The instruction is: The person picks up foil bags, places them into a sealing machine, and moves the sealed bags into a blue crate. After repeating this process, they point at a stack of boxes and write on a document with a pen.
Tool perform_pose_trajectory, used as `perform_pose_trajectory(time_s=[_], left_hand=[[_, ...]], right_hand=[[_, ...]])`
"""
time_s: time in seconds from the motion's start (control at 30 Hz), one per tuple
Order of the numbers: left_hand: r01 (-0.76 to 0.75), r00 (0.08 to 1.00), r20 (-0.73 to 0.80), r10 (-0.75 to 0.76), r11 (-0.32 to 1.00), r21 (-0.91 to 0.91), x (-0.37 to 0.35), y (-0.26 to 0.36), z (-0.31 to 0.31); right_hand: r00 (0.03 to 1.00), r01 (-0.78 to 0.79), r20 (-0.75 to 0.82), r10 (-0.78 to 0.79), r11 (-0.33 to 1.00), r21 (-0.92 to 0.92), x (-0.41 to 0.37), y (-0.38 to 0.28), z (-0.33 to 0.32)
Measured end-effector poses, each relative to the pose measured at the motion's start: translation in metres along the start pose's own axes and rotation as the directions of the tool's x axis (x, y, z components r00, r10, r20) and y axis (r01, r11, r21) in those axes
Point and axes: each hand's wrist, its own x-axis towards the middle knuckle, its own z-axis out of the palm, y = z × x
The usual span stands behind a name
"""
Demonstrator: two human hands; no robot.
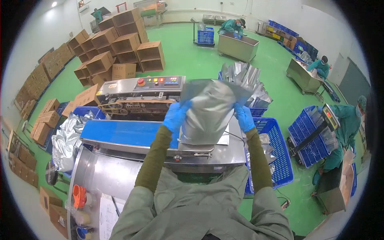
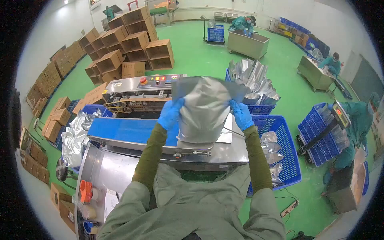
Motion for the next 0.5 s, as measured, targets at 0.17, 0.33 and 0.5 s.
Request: perform_pose_trajectory(time_s=[0.17,0.33,0.5], left_hand=[[0.084,0.993,-0.077,-0.094,0.989,-0.126,0.028,-0.095,-0.009],[0.207,0.977,-0.046,-0.209,0.977,-0.045,0.033,-0.104,-0.001],[0.484,0.837,-0.095,-0.539,0.809,-0.334,0.011,-0.163,-0.012]], right_hand=[[0.997,-0.051,-0.045,0.059,0.986,0.158,0.013,0.033,0.016],[0.952,-0.280,-0.018,0.305,0.895,0.346,0.003,0.035,0.020],[0.878,-0.469,0.043,0.477,0.840,0.273,-0.013,0.042,0.041]])
